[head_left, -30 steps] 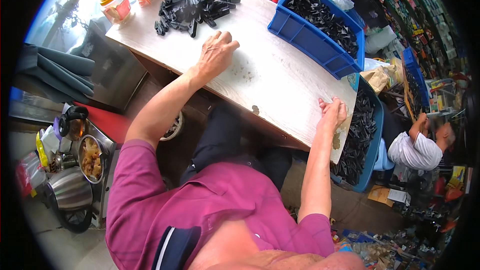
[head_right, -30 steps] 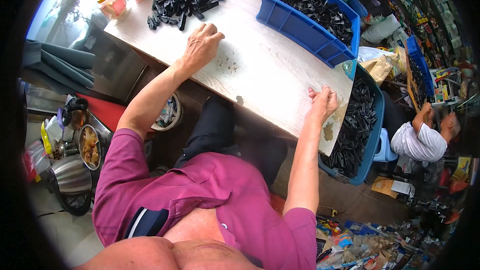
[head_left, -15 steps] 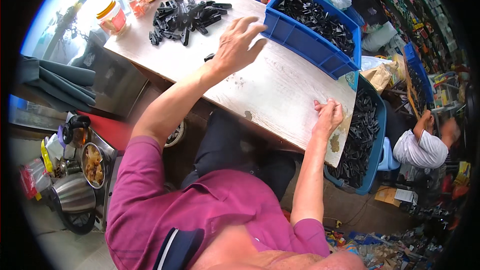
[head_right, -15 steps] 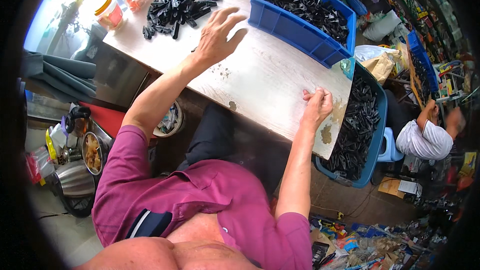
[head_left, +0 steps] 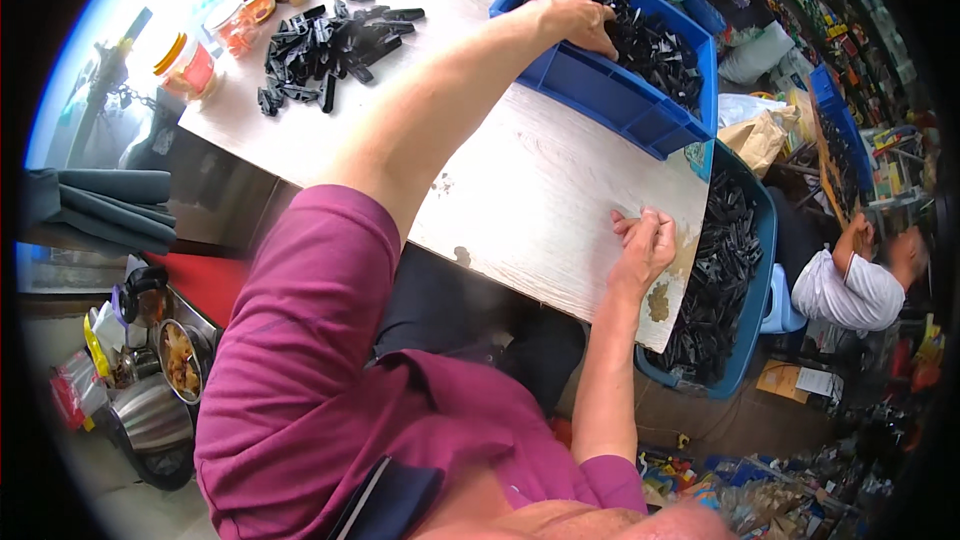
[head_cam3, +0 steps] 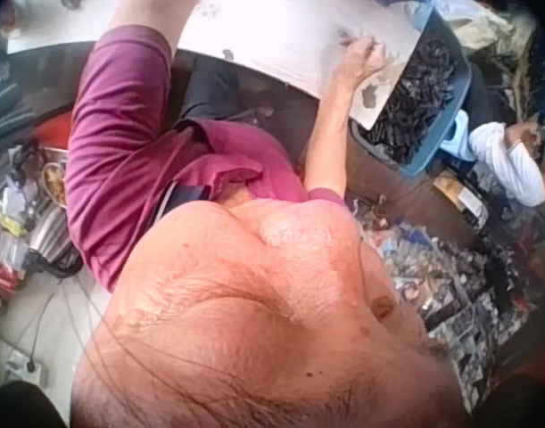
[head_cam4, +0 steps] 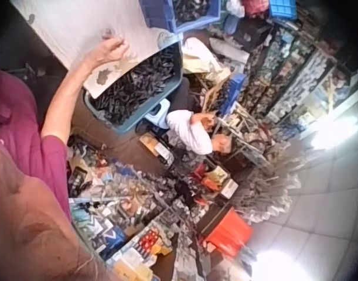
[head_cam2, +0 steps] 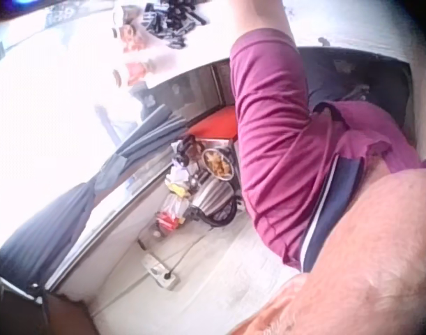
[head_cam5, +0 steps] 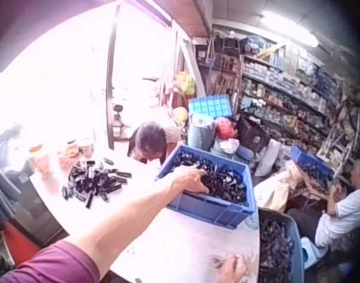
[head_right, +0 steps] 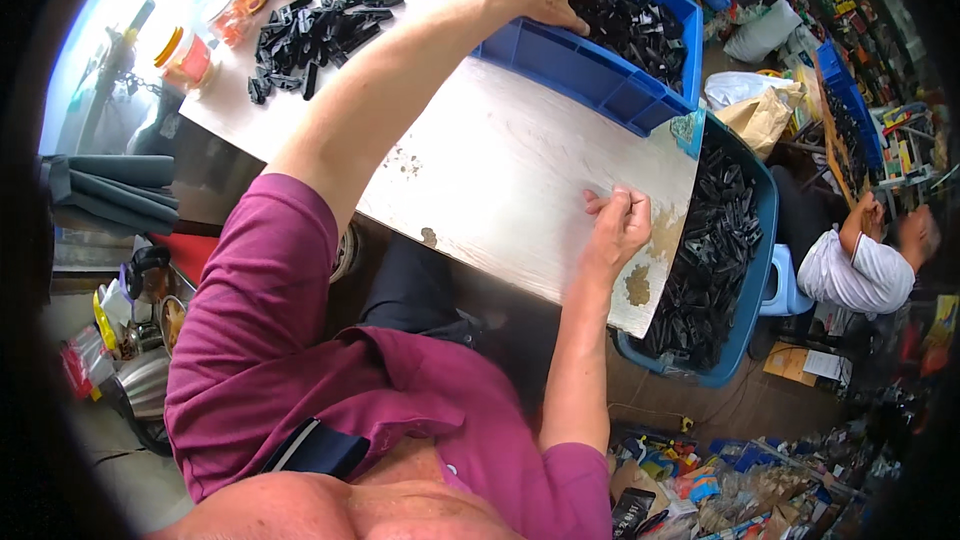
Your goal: The person assembles small black plastic components by hand, fitting and snapping clips and pieces together, and takes additional parts from blue storage bins onto the table.
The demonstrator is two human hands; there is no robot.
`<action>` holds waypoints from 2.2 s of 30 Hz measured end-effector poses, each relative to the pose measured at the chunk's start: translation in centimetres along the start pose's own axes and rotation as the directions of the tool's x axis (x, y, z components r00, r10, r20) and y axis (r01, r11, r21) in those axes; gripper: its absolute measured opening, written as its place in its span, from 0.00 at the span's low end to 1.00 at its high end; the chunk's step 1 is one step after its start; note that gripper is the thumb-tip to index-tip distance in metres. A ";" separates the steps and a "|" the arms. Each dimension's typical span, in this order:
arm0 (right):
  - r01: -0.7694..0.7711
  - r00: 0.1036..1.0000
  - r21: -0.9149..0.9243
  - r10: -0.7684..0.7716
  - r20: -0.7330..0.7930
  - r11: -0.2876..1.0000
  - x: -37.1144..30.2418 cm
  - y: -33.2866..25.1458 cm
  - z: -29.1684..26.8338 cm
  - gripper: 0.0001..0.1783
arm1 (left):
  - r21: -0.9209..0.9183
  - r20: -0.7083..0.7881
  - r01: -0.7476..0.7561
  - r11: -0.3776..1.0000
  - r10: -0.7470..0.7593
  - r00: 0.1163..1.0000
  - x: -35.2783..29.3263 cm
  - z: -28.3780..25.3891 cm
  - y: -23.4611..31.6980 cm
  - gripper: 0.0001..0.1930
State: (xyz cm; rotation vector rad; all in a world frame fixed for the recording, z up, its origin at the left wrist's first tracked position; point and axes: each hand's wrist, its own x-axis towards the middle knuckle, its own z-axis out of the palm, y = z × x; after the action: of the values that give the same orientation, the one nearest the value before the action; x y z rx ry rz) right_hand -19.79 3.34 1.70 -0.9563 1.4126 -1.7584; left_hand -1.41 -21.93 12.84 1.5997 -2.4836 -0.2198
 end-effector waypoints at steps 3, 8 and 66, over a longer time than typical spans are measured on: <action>0.006 1.000 -0.012 -0.006 0.001 1.000 0.1 0.0 0.0 0.07 | 0.050 -0.006 -0.033 0.998 0.033 0.999 0.8 0.6 0.3 0.41; -0.007 1.000 -0.013 0.006 -0.030 1.000 0.1 -0.2 0.1 0.07 | 0.122 0.075 -0.005 0.993 -0.004 0.997 0.8 0.0 1.5 0.37; -0.029 0.999 0.008 0.029 -0.046 1.000 0.4 0.2 0.2 0.07 | -0.132 -0.414 -0.134 0.982 0.068 0.908 0.7 0.3 0.4 0.25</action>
State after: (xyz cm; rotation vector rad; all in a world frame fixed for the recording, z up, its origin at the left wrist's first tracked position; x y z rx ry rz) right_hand -19.83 2.87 1.60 -0.8924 1.4405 -1.7731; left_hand -2.07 -22.38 12.69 1.2927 -2.1591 -0.0554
